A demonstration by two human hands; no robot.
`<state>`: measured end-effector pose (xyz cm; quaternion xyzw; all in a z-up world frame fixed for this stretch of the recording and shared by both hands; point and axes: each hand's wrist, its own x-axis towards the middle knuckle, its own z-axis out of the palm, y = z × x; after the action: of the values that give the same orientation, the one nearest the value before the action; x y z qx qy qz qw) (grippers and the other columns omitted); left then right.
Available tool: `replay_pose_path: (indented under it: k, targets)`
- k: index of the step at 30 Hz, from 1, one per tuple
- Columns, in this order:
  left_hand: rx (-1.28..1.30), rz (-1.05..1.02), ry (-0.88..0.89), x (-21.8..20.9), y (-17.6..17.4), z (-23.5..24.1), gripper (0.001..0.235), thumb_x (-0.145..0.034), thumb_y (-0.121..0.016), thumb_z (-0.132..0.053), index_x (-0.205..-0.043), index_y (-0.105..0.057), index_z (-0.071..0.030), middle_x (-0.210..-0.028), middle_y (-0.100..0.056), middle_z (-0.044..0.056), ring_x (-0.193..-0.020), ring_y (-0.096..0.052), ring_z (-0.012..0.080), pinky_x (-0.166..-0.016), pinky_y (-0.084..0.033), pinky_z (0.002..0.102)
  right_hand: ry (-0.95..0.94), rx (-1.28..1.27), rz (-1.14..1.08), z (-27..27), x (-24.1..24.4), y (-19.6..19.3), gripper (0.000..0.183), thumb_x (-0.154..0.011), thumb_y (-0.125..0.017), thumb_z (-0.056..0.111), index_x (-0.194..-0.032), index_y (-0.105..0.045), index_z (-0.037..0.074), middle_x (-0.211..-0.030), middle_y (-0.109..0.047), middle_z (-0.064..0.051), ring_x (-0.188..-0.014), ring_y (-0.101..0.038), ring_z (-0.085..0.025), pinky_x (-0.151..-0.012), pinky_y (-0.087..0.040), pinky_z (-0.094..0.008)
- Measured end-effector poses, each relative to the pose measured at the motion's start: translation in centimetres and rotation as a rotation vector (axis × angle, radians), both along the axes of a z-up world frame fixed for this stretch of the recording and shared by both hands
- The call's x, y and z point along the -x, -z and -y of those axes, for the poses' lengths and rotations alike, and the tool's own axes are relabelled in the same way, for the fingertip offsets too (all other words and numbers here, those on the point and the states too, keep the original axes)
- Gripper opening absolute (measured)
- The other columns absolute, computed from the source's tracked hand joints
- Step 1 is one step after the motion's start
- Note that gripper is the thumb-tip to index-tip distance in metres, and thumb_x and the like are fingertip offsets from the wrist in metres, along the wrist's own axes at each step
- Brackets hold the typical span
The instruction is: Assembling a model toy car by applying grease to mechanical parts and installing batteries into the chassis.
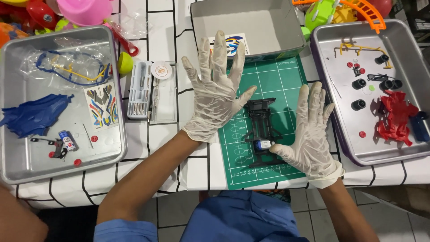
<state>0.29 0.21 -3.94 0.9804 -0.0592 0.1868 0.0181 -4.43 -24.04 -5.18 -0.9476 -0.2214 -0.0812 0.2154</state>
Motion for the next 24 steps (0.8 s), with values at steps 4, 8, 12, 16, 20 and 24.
replay_pose_path:
  k: [4,8,12,16,20,24]
  targets:
    - [-0.104,0.166,0.131,-0.4,0.9,-0.1,0.076,-0.113,-0.047,-0.067,-0.166,-0.034,-0.013,-0.165,-0.022,0.025,-0.154,-0.025,0.0429,-0.119,-0.016,0.067,-0.004,-0.127,0.021,0.1,0.0,-0.5,0.121,-0.080,-0.035,0.084,-0.166,0.002,0.008,-0.174,0.004,-0.020,-0.163,0.002,-0.041,-0.131,0.001,-0.062]
    - [-0.327,0.551,0.474,0.0,0.8,-0.7,0.048,-0.114,-0.062,-0.008,-0.154,-0.036,-0.005,-0.152,-0.054,0.016,-0.139,-0.059,0.0303,-0.114,-0.060,0.038,-0.247,-0.424,0.290,0.2,-0.4,-0.5,0.058,-0.116,-0.050,0.030,-0.165,-0.028,0.009,-0.167,-0.038,-0.014,-0.160,-0.036,-0.033,-0.138,-0.032,-0.047]
    - [0.074,0.854,0.739,0.0,3.0,1.5,0.027,-0.104,-0.060,-0.023,-0.127,-0.070,-0.012,-0.119,-0.074,0.008,-0.101,-0.077,0.0272,-0.085,-0.068,0.040,-0.069,-0.262,0.566,1.1,-0.5,1.9,0.014,-0.094,-0.079,-0.001,-0.104,-0.074,0.007,-0.107,-0.079,-0.003,-0.099,-0.078,-0.027,-0.088,-0.063,-0.037]
    - [0.217,0.803,0.761,-0.4,6.6,1.3,0.029,-0.103,-0.052,-0.019,-0.126,-0.069,-0.013,-0.103,-0.073,-0.001,-0.082,-0.074,0.0165,-0.067,-0.066,0.032,0.034,-0.384,0.412,1.5,0.4,2.3,0.013,-0.088,-0.084,0.001,-0.098,-0.078,0.007,-0.097,-0.079,-0.006,-0.087,-0.077,-0.021,-0.076,-0.062,-0.029]
    - [1.014,0.290,0.750,-0.9,4.4,0.0,0.032,-0.103,-0.050,-0.019,-0.126,-0.067,-0.005,-0.101,-0.074,0.008,-0.084,-0.075,0.0229,-0.071,-0.065,0.038,-0.042,-1.181,-0.360,1.3,-0.2,0.4,0.019,-0.094,-0.059,0.000,-0.107,-0.067,-0.010,-0.093,-0.073,-0.030,-0.091,-0.078,-0.038,-0.082,-0.068,-0.049]
    - [2.023,-0.517,0.499,-1.6,1.5,-1.2,0.034,-0.098,-0.063,-0.024,-0.111,-0.074,0.005,-0.093,-0.077,0.028,-0.083,-0.078,0.0389,-0.078,-0.066,0.047,-0.087,-1.586,-0.828,0.0,-1.8,-3.4,0.016,-0.094,-0.061,0.013,-0.094,-0.075,0.004,-0.099,-0.079,-0.017,-0.095,-0.079,-0.027,-0.088,-0.061,-0.038]
